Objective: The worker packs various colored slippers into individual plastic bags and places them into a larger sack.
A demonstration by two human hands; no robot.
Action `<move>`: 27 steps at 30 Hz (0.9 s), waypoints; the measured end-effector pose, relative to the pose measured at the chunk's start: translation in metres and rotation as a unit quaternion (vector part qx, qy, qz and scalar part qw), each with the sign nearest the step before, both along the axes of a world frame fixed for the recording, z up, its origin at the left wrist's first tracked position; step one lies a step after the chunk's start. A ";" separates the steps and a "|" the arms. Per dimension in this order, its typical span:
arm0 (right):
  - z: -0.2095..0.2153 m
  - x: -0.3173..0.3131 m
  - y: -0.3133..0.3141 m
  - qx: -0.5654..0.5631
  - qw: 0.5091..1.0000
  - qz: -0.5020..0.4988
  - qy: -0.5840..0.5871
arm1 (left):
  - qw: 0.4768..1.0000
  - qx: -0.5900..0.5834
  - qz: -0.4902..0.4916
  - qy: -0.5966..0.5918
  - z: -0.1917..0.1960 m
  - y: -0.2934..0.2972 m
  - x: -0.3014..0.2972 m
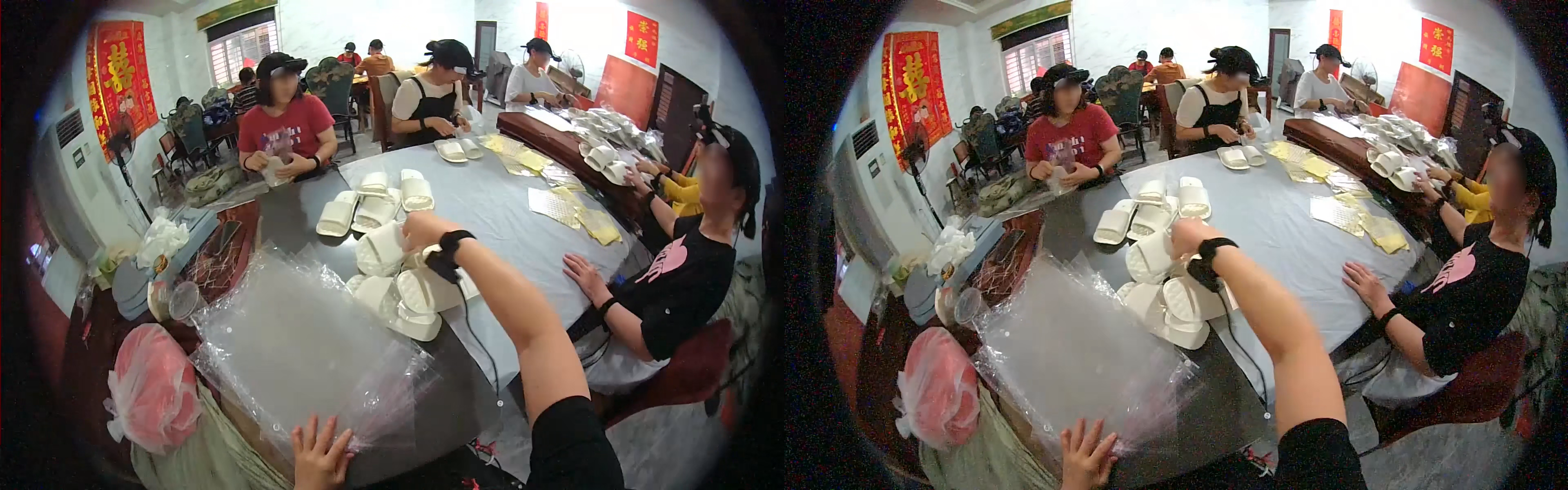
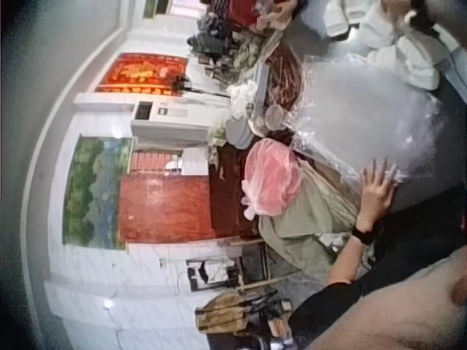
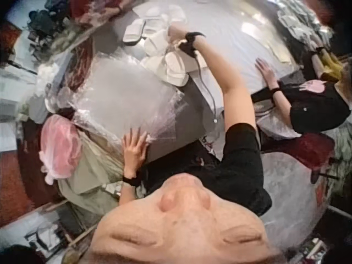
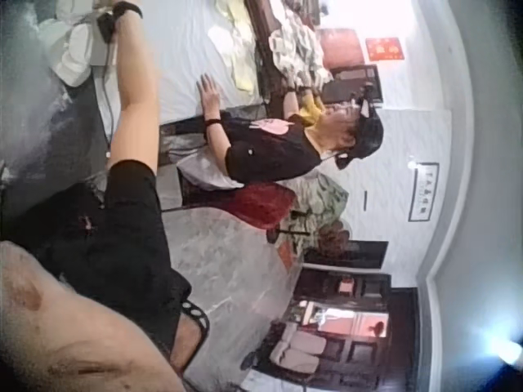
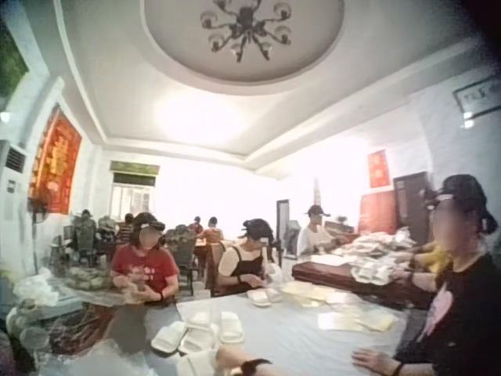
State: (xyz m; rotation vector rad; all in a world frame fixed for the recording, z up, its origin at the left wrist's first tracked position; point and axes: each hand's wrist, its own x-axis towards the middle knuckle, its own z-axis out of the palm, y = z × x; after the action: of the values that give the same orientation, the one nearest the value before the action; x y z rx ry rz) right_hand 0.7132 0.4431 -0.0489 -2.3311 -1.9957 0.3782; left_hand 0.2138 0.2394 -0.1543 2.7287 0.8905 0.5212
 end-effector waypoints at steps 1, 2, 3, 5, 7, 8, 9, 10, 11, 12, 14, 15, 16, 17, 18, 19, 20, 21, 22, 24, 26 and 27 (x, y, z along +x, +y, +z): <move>0.005 -0.025 0.003 -0.008 0.999 -0.028 -0.020 | 1.000 -0.001 0.005 0.004 0.001 0.000 -0.004; 0.004 -0.020 0.019 -0.072 0.994 -0.007 -0.083 | 1.000 0.002 -0.002 0.002 0.003 0.000 0.000; -0.005 -0.005 0.010 -0.073 0.994 -0.020 -0.084 | 1.000 0.005 -0.010 0.000 0.006 0.000 0.004; 0.012 -0.036 -0.009 -0.017 0.997 -0.068 -0.043 | 1.000 0.002 0.000 -0.003 0.007 -0.001 0.001; -0.001 -0.014 0.000 -0.020 0.996 -0.090 0.012 | 1.000 0.000 -0.022 -0.014 0.006 0.001 0.006; -0.005 -0.010 0.009 -0.026 0.996 -0.084 -0.006 | 1.000 -0.003 -0.019 -0.006 0.004 0.001 0.006; -0.012 -0.003 0.010 -0.032 0.996 -0.078 -0.025 | 1.000 -0.007 -0.016 0.002 0.004 0.001 0.006; -0.013 -0.004 0.004 0.053 0.998 -0.046 -0.004 | 1.000 -0.009 -0.019 0.006 0.004 0.000 0.005; -0.013 -0.001 0.014 0.008 0.996 -0.055 0.074 | 1.000 -0.008 -0.010 0.010 0.005 0.000 0.004; -0.017 -0.003 0.010 0.063 0.991 -0.068 0.097 | 1.000 -0.007 -0.001 0.014 0.006 -0.002 0.003; -0.020 -0.001 0.008 0.145 0.978 -0.081 0.126 | 1.000 -0.003 0.002 0.018 0.007 -0.001 0.004; -0.018 0.010 0.004 0.171 0.972 -0.086 0.134 | 1.000 0.000 0.000 0.020 0.006 0.000 0.005; -0.017 0.026 -0.001 0.204 0.967 -0.073 0.131 | 1.000 0.001 0.006 0.018 0.003 0.002 0.006; -0.005 0.016 -0.003 0.222 0.954 -0.073 0.190 | 1.000 0.008 0.013 0.023 -0.003 0.004 -0.001; 0.006 0.004 -0.010 0.242 0.940 -0.105 0.215 | 0.999 0.016 0.021 0.027 -0.006 0.002 -0.009; 0.016 0.019 -0.027 0.274 0.948 -0.114 0.117 | 0.999 0.016 0.019 0.023 -0.006 0.002 -0.005; 0.024 0.025 -0.037 0.288 0.928 -0.120 0.203 | 0.999 0.026 0.018 0.017 -0.002 0.000 -0.006; 0.026 0.038 -0.057 0.267 0.918 -0.180 0.232 | 1.000 0.020 -0.003 0.013 -0.008 0.008 0.005; 0.028 0.046 -0.075 0.298 0.892 -0.176 0.290 | 1.000 0.018 -0.002 0.007 -0.007 0.007 0.006; 0.040 0.032 -0.109 0.286 0.866 -0.189 0.363 | 1.000 0.022 0.010 0.011 -0.005 0.004 0.001; 0.042 0.024 -0.156 0.261 0.813 -0.222 0.471 | 0.999 0.033 0.011 0.011 -0.004 0.003 0.001; 0.025 0.036 -0.164 0.251 0.786 -0.231 0.515 | 0.999 0.035 -0.002 0.009 -0.003 0.005 0.002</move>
State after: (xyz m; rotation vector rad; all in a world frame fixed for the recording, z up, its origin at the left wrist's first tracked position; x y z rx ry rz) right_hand 0.7495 0.2794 -0.0243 -1.5781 -0.8244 0.7435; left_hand 0.2163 0.2439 -0.1574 2.8024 0.8876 0.5383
